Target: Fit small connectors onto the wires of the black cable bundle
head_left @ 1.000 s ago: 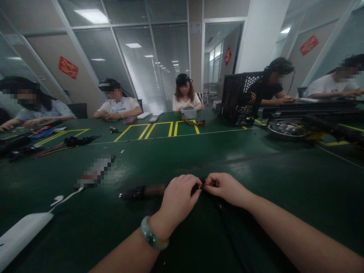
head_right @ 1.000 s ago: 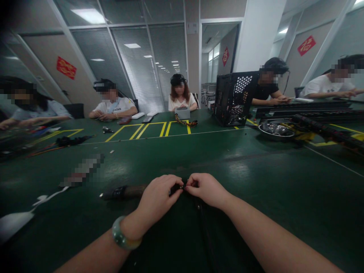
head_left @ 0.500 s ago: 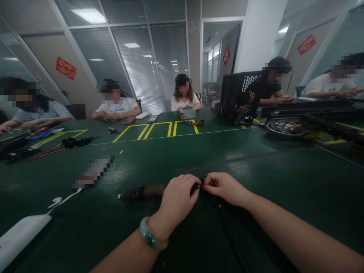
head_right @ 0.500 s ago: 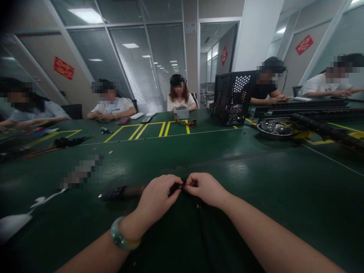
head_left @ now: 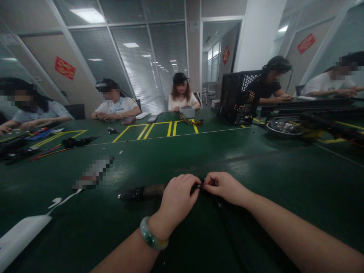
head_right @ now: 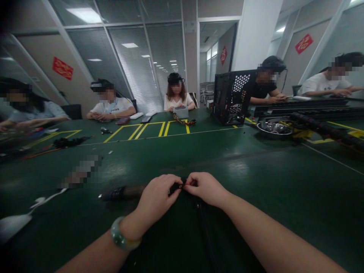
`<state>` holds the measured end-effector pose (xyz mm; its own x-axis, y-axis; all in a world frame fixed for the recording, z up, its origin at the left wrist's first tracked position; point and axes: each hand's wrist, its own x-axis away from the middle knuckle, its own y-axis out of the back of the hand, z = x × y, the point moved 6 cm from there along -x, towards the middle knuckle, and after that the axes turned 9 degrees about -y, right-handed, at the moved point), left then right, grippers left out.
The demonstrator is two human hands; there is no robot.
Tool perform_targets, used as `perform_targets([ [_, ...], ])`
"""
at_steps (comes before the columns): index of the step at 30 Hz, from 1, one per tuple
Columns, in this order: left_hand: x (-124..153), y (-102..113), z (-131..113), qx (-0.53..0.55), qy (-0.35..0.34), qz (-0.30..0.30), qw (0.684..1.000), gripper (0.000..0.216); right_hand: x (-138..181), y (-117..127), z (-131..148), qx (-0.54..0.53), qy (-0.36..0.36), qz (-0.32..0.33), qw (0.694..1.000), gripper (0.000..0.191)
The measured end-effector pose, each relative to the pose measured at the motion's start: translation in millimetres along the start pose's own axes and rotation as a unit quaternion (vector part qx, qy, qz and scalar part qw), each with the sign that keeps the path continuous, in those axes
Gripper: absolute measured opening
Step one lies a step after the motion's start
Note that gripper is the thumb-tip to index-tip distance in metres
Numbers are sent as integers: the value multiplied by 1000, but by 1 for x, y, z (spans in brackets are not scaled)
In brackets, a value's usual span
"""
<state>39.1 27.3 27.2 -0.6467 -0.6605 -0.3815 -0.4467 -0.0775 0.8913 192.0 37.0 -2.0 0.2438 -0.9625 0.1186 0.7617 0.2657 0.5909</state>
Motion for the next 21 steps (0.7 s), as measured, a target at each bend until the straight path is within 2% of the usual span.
perform_targets([
  [21,0,-1,0,-1,-2,4,1000,12,-1,0,0,-1,6,-3,1000,14],
])
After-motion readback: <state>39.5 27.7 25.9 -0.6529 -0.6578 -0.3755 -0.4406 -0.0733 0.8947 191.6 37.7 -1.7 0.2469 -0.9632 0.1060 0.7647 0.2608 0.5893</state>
